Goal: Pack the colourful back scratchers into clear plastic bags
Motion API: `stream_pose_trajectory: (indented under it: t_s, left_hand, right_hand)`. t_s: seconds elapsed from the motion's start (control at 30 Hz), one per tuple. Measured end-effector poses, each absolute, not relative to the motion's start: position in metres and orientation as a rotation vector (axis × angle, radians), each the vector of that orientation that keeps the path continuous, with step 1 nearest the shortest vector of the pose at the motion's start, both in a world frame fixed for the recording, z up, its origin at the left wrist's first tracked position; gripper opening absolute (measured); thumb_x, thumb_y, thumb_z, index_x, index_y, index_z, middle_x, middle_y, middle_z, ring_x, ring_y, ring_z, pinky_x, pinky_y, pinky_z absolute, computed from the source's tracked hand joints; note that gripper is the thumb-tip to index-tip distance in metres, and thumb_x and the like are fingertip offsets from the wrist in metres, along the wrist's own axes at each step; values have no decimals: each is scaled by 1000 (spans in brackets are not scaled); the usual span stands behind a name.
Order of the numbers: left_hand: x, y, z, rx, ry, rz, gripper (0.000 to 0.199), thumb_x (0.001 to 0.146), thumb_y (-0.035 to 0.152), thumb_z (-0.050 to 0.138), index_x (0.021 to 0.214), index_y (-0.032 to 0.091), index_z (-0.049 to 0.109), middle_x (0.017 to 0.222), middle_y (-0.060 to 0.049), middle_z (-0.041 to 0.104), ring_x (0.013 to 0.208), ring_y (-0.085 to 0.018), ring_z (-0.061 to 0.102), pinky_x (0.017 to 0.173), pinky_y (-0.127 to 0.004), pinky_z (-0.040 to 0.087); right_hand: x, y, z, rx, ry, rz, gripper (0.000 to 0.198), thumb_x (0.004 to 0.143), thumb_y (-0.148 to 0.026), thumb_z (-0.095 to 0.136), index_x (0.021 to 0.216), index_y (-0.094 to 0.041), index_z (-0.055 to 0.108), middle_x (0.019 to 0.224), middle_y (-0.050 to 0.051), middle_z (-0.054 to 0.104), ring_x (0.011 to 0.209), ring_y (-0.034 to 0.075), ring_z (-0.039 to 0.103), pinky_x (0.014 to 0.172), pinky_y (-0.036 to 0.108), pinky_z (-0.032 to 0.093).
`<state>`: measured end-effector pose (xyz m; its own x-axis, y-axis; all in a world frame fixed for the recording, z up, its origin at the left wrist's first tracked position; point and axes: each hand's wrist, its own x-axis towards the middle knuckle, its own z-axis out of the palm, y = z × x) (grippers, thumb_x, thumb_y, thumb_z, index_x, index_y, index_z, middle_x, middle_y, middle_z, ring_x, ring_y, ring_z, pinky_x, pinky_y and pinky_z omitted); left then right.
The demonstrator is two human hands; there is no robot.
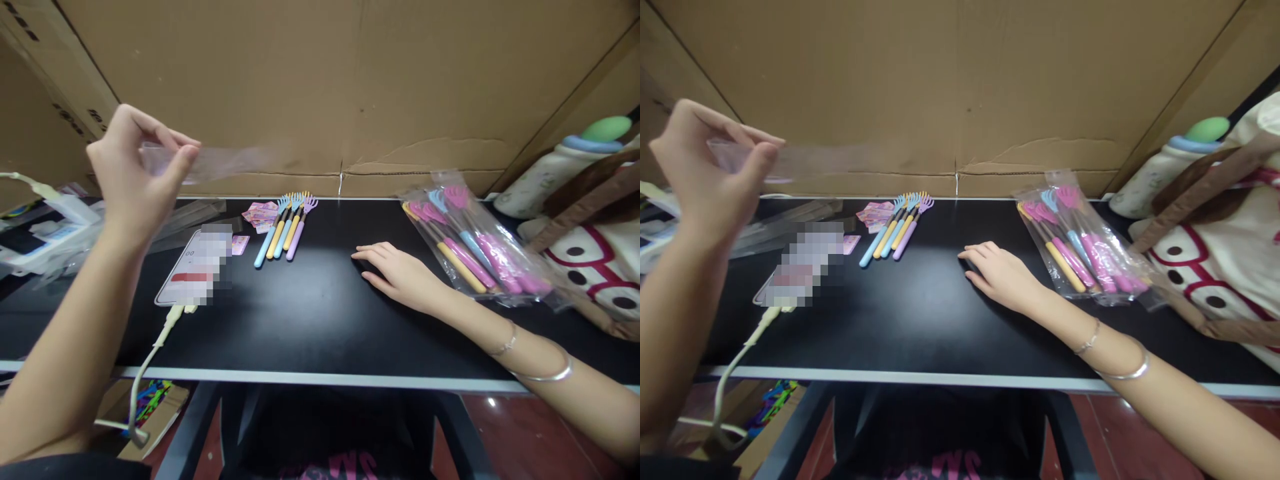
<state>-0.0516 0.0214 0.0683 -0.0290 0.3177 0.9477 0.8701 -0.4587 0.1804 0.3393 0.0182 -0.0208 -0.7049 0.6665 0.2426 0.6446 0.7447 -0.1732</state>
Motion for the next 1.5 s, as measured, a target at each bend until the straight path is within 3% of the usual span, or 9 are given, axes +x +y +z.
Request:
stream_pose_trajectory:
  t_s: [0.13, 0.2, 0.37, 0.5, 0.6, 0.7, 1.0, 1.2, 1.5]
  left_hand:
    - [10, 0, 66, -1985, -957, -1286, 19, 90, 37, 69, 86, 21, 60, 77, 3, 74, 64, -11, 63, 60, -26, 44]
    - [38, -10, 60, -2191, -688, -1040, 14, 92, 35, 67, 85, 23, 62, 79, 4, 73, 70, -13, 66, 61, -26, 46]
    - [82, -22, 41, -2332, -275, -642, 24, 100, 22, 51, 78, 25, 59, 76, 8, 71, 68, -9, 63, 68, -24, 47]
    - [90, -21, 30, -2396, -315, -554, 22, 102, 19, 47, 85, 25, 60, 74, 6, 68, 68, -9, 60, 67, -24, 44]
    - [88, -19, 26, -2468, -367, -556, 21, 103, 21, 45, 89, 23, 61, 74, 4, 66, 68, -10, 57, 64, -24, 41]
    - [83, -16, 24, -2528, -436, -570, 18, 102, 25, 47, 93, 22, 63, 77, 3, 67, 68, -11, 57, 61, -24, 39]
    - [63, -5, 20, -2619, -661, -629, 29, 104, 28, 40, 86, 22, 62, 79, 4, 69, 70, -9, 63, 56, -22, 35]
    - [60, -2, 21, -2547, -675, -602, 25, 100, 21, 44, 82, 22, 60, 79, 4, 70, 69, -10, 64, 54, -23, 34]
    - [49, 2, 22, -2584, -705, -439, 26, 100, 23, 48, 77, 21, 61, 79, 1, 69, 73, -13, 63, 58, -24, 36]
  right_hand:
    - [337, 15, -14, -1076, -2397, 490, 36, 97, -42, 43, 120, -21, 61, 122, 13, 69, 119, 28, 60, 104, 50, 47]
    - [336, 13, -11, -1063, -2261, 763, 39, 99, -49, 39, 121, -23, 59, 119, 11, 71, 118, 27, 62, 106, 50, 44]
    - [334, 7, -7, -923, -1939, 1306, 47, 94, -58, 50, 127, -25, 55, 121, 9, 70, 124, 24, 59, 108, 45, 42]
    - [333, 8, -4, -987, -1608, 1532, 38, 86, -51, 64, 113, -23, 60, 97, 3, 71, 92, 19, 68, 87, 37, 52]
    - [332, 12, -3, -1032, -1443, 1552, 29, 79, -45, 72, 91, -21, 60, 74, -3, 63, 67, 11, 59, 70, 28, 49]
    - [333, 16, -2, -1046, -1339, 1527, 28, 75, -40, 76, 83, -19, 59, 67, -6, 55, 60, 8, 51, 60, 23, 42]
    - [338, 19, -1, -1018, -1281, 1416, 24, 79, -39, 73, 82, -20, 58, 63, -6, 51, 57, 9, 46, 57, 24, 37]
    - [339, 17, 0, -1040, -1292, 1379, 18, 82, -35, 67, 91, -21, 61, 62, -5, 53, 57, 10, 48, 56, 25, 39]
    - [350, 32, -2, -1139, -1329, 1311, 23, 85, -43, 60, 86, -20, 64, 64, -2, 58, 52, 10, 51, 49, 22, 38]
